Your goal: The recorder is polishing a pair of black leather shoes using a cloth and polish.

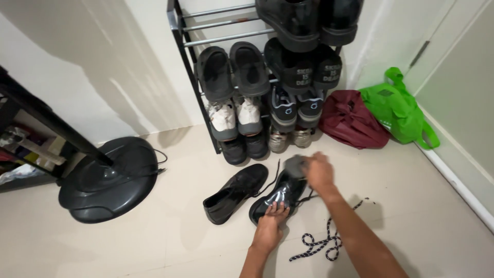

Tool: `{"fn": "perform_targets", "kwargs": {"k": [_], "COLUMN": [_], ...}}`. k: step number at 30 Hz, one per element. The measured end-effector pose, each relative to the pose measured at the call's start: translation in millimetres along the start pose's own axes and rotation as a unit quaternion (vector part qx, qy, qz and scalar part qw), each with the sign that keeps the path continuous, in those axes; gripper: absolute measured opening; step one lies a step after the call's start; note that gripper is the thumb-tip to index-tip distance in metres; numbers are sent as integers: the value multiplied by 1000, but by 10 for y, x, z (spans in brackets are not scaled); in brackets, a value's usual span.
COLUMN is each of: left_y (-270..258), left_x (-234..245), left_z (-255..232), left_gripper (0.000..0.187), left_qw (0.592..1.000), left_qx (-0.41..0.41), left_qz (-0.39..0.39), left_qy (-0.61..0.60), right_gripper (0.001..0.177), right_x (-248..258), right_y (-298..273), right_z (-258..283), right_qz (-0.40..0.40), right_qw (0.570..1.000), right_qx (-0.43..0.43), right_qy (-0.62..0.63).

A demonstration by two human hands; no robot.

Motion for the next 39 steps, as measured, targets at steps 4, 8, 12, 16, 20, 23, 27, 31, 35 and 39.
{"fn": "perform_targets", "kwargs": {"k": [4,8,12,16,20,23,27,31,35,39], "left_y": [-42,-25,-41,-25,-48,-14,-24,25,9,-23], "left_x": [-141,45,-10,-25,3,-12,-62,-70,-42,-22], "left_z": [92,-95,-52,-47,-42,-16,66,86,50,-25], "left_gripper": [70,73,70,70,69,68,72,73,74,72], "left_qw": [999,1000,1000,999,998,999,1000,1000,1000,1000], "left_qx": [-35,-10,-15,-35,-53,-40,-16,-14,18,-1], "left_qz": [-11,5,-5,-6,-32,-4,-4,7,15,13], "left_qy": [12,-18,-2,8,-2,11,-3,3,-5,-8], "right_gripper": [40,44,52,46,44,36,39,41,36,33], "right_x": [-141,-25,311,393,101,-31,-16,-108,-325,-91], "right_y": [-29,-121,-24,82,-46,-89,-38,40,-13,-23], "right_z": [-581,-633,-285,410,614,541,200,-299,-643,-407], "right_qz": [17,11,-165,-64,60,79,46,48,60,-124], "right_qw": [993,984,977,973,973,976,994,996,987,966], "right_qx": [-115,-176,-85,50,153,169,66,-78,-145,-114], "right_qy": [-28,1,106,217,163,116,68,18,22,196]}}
Point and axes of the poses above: each hand's wrist, its own y-axis towards the middle knuckle, its own x-axis out of the back of the hand, z = x × y, the point moved 7 cm from there along y, towards the middle knuckle, and after that the axes turned 10 degrees about -z, right-handed, at the moved point
